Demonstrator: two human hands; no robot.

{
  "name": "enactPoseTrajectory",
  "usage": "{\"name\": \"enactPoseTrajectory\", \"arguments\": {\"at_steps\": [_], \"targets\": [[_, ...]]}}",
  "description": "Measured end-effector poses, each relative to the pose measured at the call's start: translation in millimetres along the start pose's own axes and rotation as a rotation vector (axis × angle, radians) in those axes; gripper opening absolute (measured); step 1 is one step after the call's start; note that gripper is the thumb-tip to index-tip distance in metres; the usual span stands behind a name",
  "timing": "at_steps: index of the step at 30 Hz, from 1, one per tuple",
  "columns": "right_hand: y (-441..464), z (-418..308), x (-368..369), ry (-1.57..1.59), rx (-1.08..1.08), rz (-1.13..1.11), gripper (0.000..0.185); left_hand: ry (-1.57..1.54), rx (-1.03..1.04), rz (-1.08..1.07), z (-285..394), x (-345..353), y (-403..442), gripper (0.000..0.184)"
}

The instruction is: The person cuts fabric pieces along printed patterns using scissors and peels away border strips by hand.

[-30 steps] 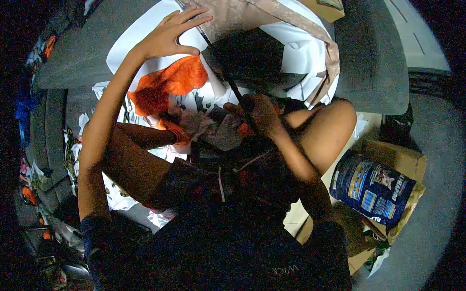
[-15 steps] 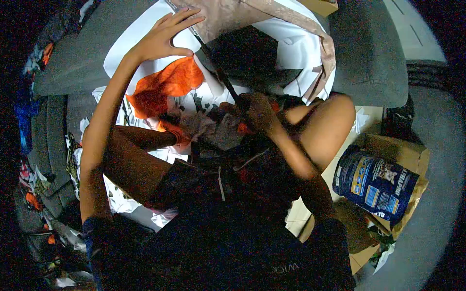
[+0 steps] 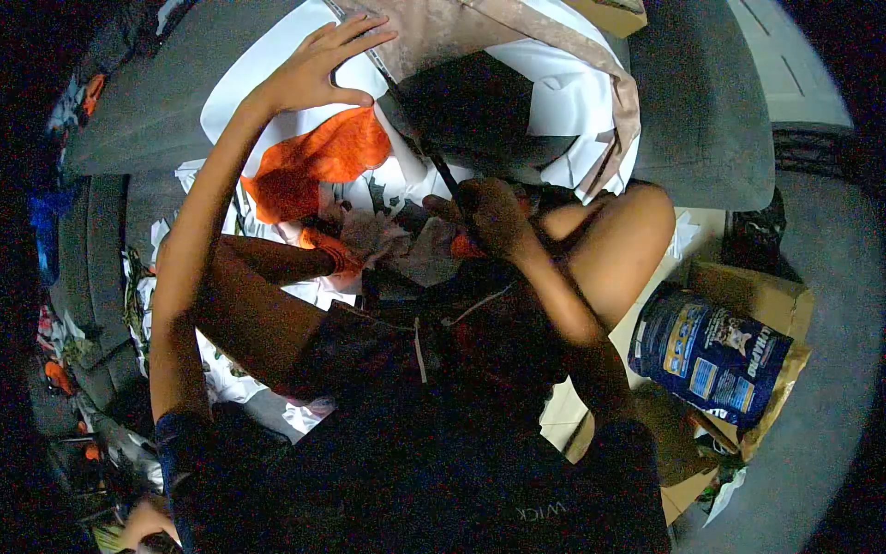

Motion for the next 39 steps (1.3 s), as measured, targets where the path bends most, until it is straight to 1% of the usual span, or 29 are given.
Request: {"name": "enactPoseTrajectory", "arguments": {"at_steps": [1,5,11,14,16,20,21,24,26,29,31,35,39], "targets": [[-0.6,-2.7,-0.1,0.016,0.013,-0.008,0.018,-0.001,-0.003,-0.001,0.8,-0.7,-0.3,0.078],[-11.1,-21.0,-5.9,-0.061,0.033,0.002,0.015,-0.006,0.004,-0.008,5.4,-3.4,-0.2,0.077],[-16.2,0.1,-6.9,0.013,0.021,-0.041,0.012,-0.042,0.008,0.006,-0.5,-5.0,-1.2,0.076],[-22.0,0.1,1.2,0.270,-0.041,-0.125,0.009,-0.107,-0.007,0.039,-18.7,-4.0,-1.5,0.075],[-19.2,-1.6,2.9,0.353,-0.060,-0.156,0.008,-0.136,-0.016,0.053,-27.4,2.2,-5.6,0.075],[3.8,-7.1,-4.8,0.115,0.054,-0.059,0.010,-0.065,-0.054,0.042,-31.1,3.0,-8.6,0.075],[7.1,-12.4,-4.5,0.114,0.054,-0.057,0.010,-0.054,-0.059,0.041,-31.1,2.0,-8.6,0.074],[13.7,-41.5,-11.5,0.276,-0.066,0.018,0.011,-0.075,-0.112,0.014,-23.8,-3.0,-9.3,0.075],[16.6,-45.5,-14.8,0.326,-0.102,0.039,0.011,-0.088,-0.134,0.007,-26.1,-1.8,-11.0,0.075],[21.2,-43.3,-15.0,0.134,-0.066,-0.008,0.015,-0.053,-0.134,0.003,-27.7,0.8,-9.1,0.075],[19.8,-48.4,-14.2,0.073,-0.053,-0.021,0.017,-0.041,-0.130,0.000,-27.7,2.1,-8.1,0.075],[8.6,-60.9,-17.7,0.032,0.108,-0.040,0.024,-0.055,-0.121,0.006,-27.4,0.8,-7.9,0.075],[11.2,-55.7,-19.0,0.053,0.057,-0.035,0.029,-0.056,-0.121,0.007,-27.5,0.1,-8.4,0.075]]}}
Point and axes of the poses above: each hand's wrist, its own y-axis towards the middle knuckle, its own x-axis out of the palm, z = x × y, the point moved 8 cm from there along y, towards the middle knuckle, and after that the axes turned 15 degrees about -z, right-handed, at the moved point
